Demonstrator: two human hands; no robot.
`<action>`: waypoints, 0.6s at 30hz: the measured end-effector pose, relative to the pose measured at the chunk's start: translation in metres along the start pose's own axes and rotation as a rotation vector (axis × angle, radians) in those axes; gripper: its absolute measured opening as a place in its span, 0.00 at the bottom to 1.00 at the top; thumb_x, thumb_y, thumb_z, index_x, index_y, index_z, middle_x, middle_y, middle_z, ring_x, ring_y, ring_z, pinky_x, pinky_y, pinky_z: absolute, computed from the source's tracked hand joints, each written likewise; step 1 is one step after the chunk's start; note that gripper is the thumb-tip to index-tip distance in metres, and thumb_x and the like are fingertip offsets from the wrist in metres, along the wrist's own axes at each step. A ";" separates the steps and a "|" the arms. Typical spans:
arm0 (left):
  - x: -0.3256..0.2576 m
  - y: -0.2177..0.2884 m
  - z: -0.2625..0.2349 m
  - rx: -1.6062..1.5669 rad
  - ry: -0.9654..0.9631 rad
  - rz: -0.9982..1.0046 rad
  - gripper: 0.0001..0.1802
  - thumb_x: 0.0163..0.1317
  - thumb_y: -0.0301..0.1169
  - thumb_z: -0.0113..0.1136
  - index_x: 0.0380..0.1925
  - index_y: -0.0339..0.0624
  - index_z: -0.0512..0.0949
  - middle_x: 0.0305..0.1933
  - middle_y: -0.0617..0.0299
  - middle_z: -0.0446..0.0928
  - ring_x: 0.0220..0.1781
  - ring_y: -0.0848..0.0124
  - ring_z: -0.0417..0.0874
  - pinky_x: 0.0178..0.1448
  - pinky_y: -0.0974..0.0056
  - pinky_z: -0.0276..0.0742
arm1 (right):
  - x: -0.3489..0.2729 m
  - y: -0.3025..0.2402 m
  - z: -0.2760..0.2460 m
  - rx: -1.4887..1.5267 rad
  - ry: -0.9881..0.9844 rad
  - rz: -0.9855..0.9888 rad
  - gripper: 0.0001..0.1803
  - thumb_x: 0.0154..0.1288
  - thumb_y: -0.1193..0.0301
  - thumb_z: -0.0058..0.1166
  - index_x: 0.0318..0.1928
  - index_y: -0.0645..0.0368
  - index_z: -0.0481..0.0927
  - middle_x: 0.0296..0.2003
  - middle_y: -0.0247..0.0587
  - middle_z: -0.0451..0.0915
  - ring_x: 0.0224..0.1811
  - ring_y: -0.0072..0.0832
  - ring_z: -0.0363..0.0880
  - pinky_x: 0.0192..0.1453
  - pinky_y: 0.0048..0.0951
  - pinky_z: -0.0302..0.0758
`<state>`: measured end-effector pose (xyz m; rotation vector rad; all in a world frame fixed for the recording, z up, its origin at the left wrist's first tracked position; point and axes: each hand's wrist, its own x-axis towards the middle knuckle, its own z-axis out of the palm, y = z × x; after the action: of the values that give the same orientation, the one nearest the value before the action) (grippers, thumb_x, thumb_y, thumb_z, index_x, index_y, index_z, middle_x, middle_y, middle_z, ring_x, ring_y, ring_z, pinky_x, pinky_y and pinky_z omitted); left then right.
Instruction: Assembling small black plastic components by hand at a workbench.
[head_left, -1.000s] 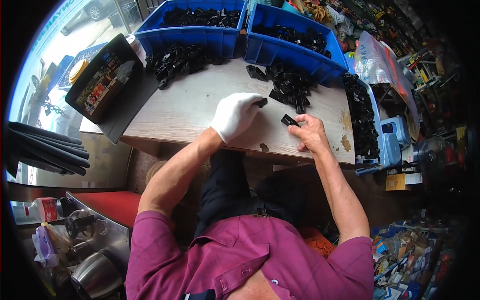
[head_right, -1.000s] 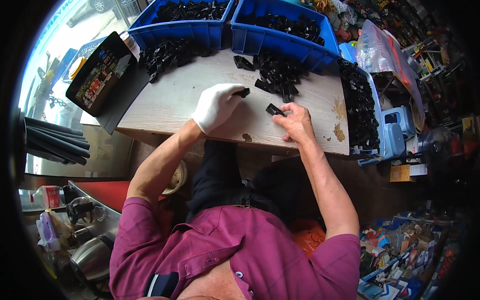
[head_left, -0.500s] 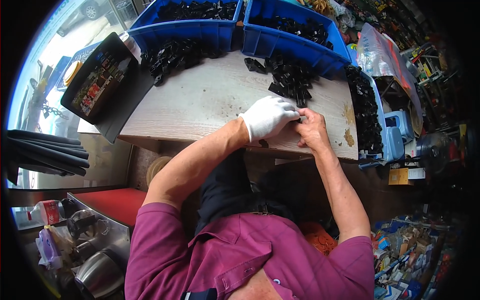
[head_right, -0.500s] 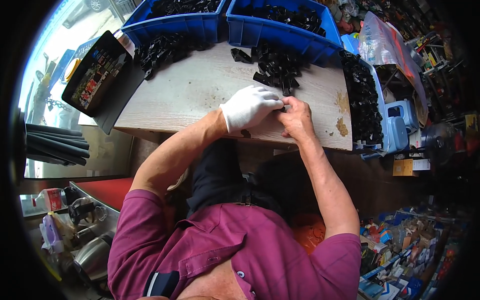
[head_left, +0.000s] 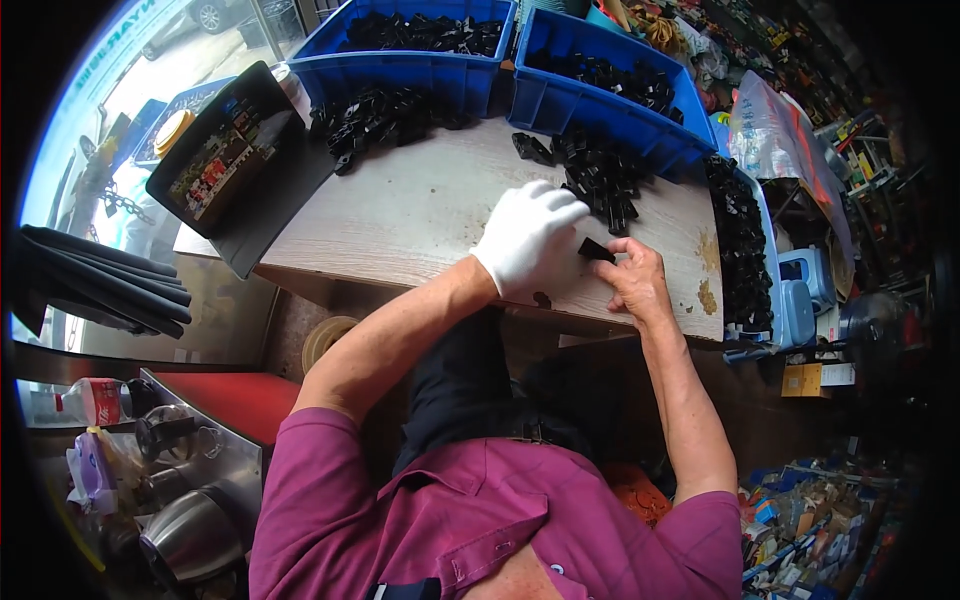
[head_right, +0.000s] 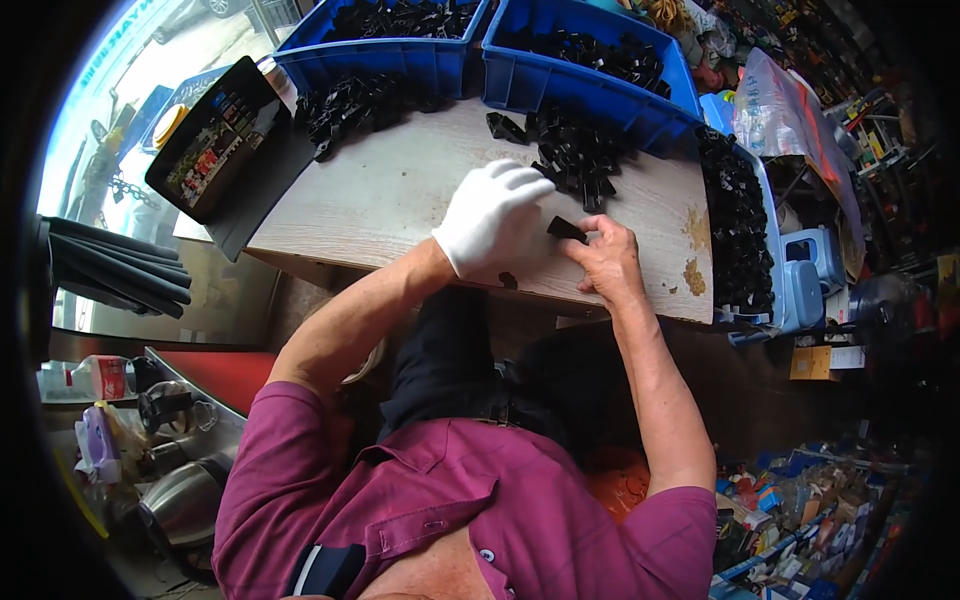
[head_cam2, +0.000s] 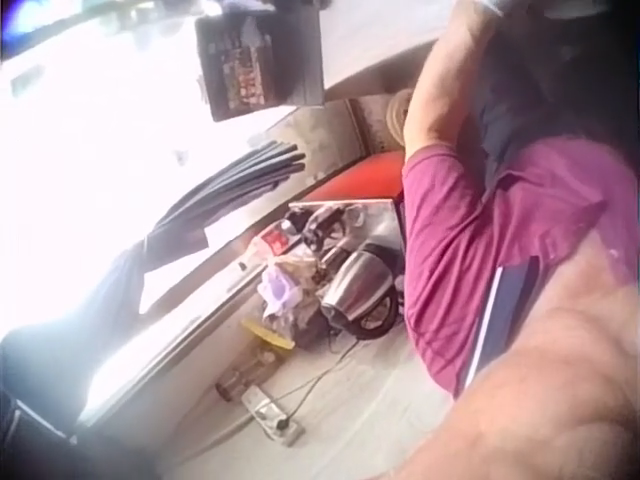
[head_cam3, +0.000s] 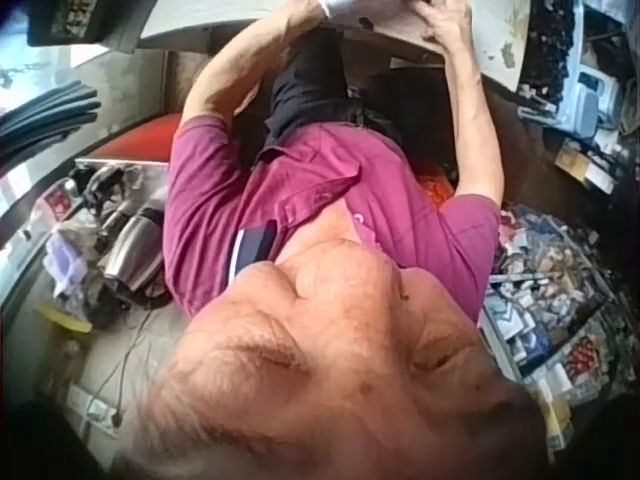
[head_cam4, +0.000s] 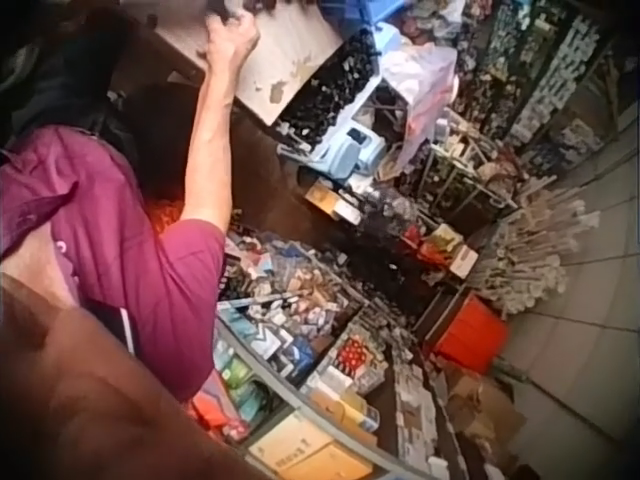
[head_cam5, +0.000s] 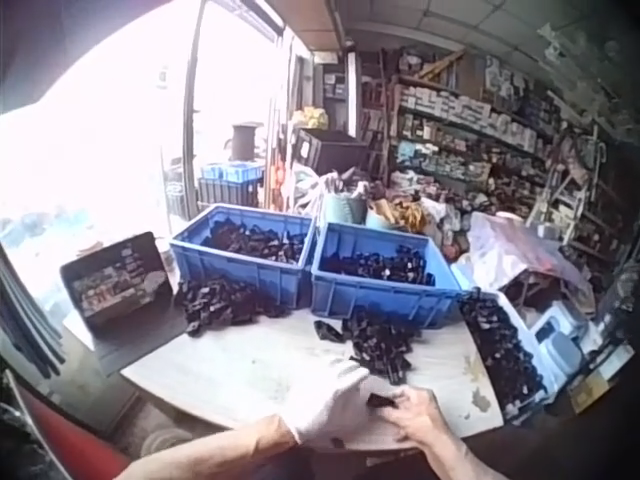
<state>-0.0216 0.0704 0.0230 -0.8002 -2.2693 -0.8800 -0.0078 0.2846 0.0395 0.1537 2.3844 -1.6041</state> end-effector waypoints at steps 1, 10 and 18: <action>0.008 -0.016 -0.005 0.120 0.122 0.043 0.18 0.54 0.25 0.65 0.47 0.42 0.83 0.49 0.54 0.83 0.53 0.50 0.82 0.55 0.50 0.79 | -0.002 0.002 -0.002 0.019 0.025 -0.017 0.19 0.59 0.74 0.67 0.50 0.68 0.80 0.17 0.26 0.69 0.13 0.15 0.64 0.14 0.22 0.69; 0.021 -0.145 -0.027 0.942 -0.079 -0.257 0.14 0.59 0.29 0.58 0.45 0.46 0.84 0.47 0.56 0.84 0.62 0.46 0.78 0.70 0.40 0.66 | 0.000 0.006 0.002 0.090 0.044 -0.061 0.18 0.59 0.72 0.70 0.47 0.66 0.80 0.18 0.28 0.73 0.12 0.15 0.64 0.12 0.22 0.66; 0.016 -0.120 -0.026 0.820 -0.116 -0.133 0.08 0.58 0.29 0.60 0.37 0.49 0.84 0.36 0.58 0.85 0.46 0.58 0.83 0.50 0.51 0.74 | -0.001 0.008 -0.004 0.127 0.039 -0.076 0.19 0.59 0.70 0.71 0.46 0.67 0.79 0.18 0.30 0.74 0.12 0.15 0.65 0.12 0.22 0.67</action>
<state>-0.1081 -0.0155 0.0035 -0.3255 -2.4860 0.0945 -0.0060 0.2916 0.0341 0.1208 2.3428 -1.8045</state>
